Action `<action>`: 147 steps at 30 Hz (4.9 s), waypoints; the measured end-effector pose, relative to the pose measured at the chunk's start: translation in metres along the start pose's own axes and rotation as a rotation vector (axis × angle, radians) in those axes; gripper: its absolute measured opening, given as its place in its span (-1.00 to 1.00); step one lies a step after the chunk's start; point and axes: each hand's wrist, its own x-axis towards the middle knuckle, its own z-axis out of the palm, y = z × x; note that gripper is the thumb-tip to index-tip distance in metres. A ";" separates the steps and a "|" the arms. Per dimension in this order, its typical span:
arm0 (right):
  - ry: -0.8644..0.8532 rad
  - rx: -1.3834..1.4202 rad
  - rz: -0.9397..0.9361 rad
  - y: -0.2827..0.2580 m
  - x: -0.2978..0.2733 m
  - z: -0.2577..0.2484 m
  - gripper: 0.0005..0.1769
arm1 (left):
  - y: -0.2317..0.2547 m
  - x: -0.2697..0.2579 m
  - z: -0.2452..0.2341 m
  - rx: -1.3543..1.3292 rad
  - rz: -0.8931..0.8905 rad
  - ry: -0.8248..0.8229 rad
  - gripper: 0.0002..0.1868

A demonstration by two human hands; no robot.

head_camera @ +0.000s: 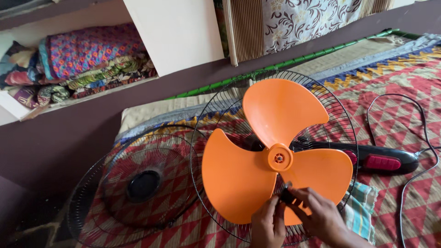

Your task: The person wipes an orange fan blade with a cloth, then places it onto the fan motor and secures it with a black plastic nut. The person then wipes the nut and adjusts the blade to ensure it is properly seated.

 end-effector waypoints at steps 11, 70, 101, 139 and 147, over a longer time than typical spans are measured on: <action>-0.088 1.309 0.669 0.066 0.039 -0.027 -0.57 | -0.016 -0.001 0.004 0.824 0.199 -0.114 -0.35; -0.277 -0.512 0.174 -0.031 0.137 -0.020 -0.46 | -0.036 -0.007 0.010 0.935 0.282 -0.072 -0.37; -0.227 -0.185 -0.034 -0.027 0.144 -0.031 -0.65 | -0.040 -0.011 0.010 1.007 0.339 -0.009 -0.42; -0.143 -0.350 0.124 -0.031 0.130 -0.023 -0.60 | -0.033 -0.009 0.011 0.949 0.358 0.023 -0.43; -0.250 -0.702 0.319 -0.034 0.119 -0.022 -0.53 | -0.030 -0.010 0.007 0.969 0.349 0.028 -0.40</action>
